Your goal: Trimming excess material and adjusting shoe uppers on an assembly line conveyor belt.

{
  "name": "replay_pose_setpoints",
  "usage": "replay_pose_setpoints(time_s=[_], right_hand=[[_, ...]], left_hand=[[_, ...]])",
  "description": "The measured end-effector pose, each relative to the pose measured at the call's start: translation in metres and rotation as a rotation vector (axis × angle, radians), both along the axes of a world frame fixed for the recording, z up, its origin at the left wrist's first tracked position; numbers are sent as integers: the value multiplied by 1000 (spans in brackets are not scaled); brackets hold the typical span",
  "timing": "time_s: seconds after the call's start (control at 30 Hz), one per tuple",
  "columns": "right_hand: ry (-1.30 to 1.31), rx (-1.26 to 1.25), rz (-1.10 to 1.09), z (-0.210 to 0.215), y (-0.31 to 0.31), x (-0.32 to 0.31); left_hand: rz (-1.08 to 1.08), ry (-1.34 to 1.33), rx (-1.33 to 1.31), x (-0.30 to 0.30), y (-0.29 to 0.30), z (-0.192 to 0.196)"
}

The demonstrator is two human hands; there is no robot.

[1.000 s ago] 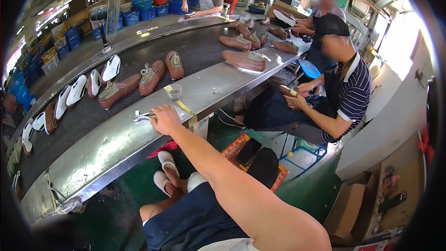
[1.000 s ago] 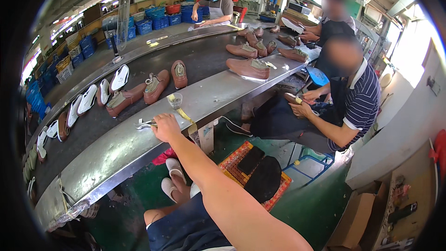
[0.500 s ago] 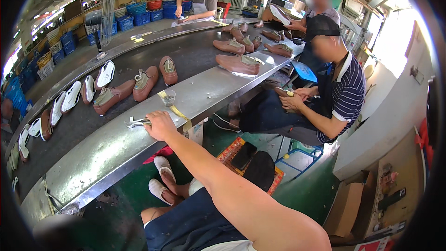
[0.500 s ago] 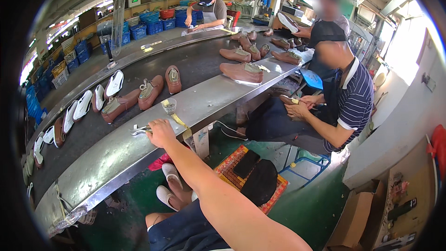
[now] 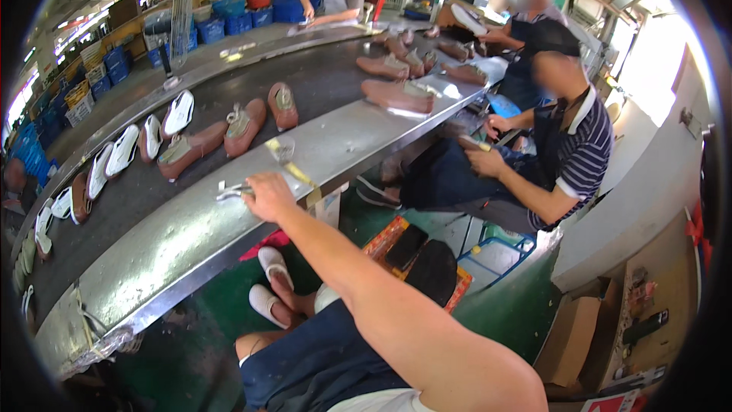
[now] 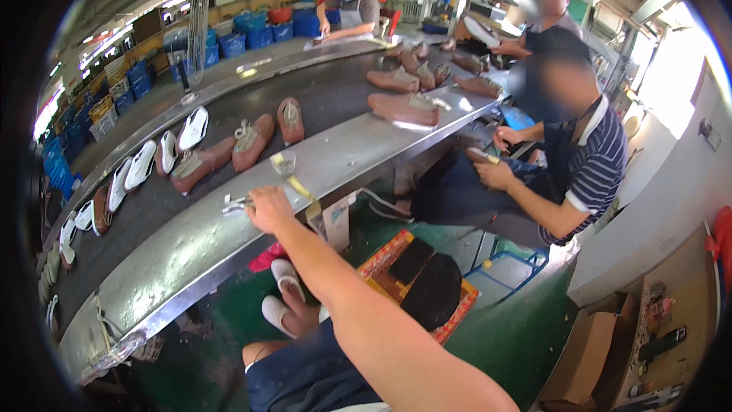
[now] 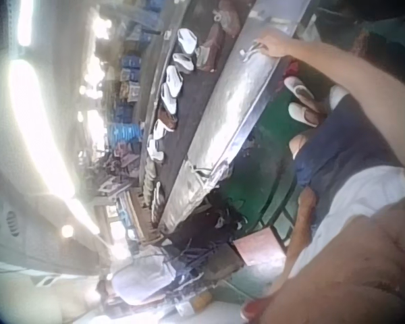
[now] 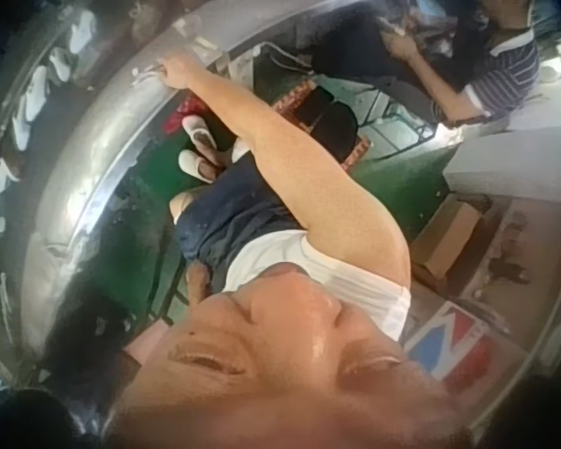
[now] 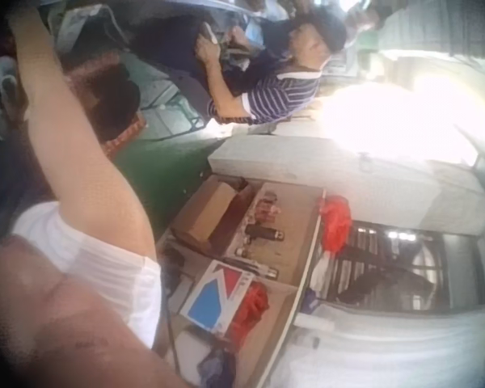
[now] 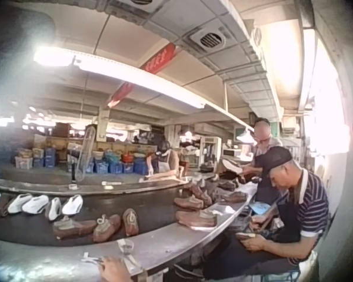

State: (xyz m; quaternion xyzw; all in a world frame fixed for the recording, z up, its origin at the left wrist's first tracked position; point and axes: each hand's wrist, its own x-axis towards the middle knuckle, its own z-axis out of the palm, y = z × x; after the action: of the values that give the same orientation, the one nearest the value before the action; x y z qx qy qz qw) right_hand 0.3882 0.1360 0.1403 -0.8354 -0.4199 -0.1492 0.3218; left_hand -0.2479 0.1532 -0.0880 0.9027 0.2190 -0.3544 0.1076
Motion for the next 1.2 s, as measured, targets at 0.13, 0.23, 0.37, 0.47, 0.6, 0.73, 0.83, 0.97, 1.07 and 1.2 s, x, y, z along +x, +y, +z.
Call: replay_pose_setpoints(time_s=[0.13, 0.23, 0.37, 0.47, 0.6, 0.73, 0.83, 0.97, 1.07, 1.2], right_hand=[[33, -53, -7, 2, -4, -6], [28, -47, -10, 0, -8, -3], [19, -18, 26, -1, 5, -9], [-15, 0, -2, -9, -2, 0], [20, -25, -1, -5, -1, -3], [-8, 2, -2, -8, -2, -2], [-11, 2, 2, -6, -1, -3], [-5, -10, -2, -6, -1, -3], [0, -11, 2, -5, -2, -3], [7, -13, 10, -4, -2, -4]], left_hand=[[35, 42, -7, 11, -12, 36], [53, 31, -4, 47, -10, 47], [138, -4, -26, 43, -12, 56], [134, -14, -22, 46, -15, 57], [139, -17, -24, 38, -16, 55], [131, -37, -19, 36, -15, 52], [125, -51, -16, 34, -13, 48], [110, -70, -15, 31, -11, 41], [103, -83, -13, 27, -10, 36], [94, -98, -8, 22, -8, 30]])
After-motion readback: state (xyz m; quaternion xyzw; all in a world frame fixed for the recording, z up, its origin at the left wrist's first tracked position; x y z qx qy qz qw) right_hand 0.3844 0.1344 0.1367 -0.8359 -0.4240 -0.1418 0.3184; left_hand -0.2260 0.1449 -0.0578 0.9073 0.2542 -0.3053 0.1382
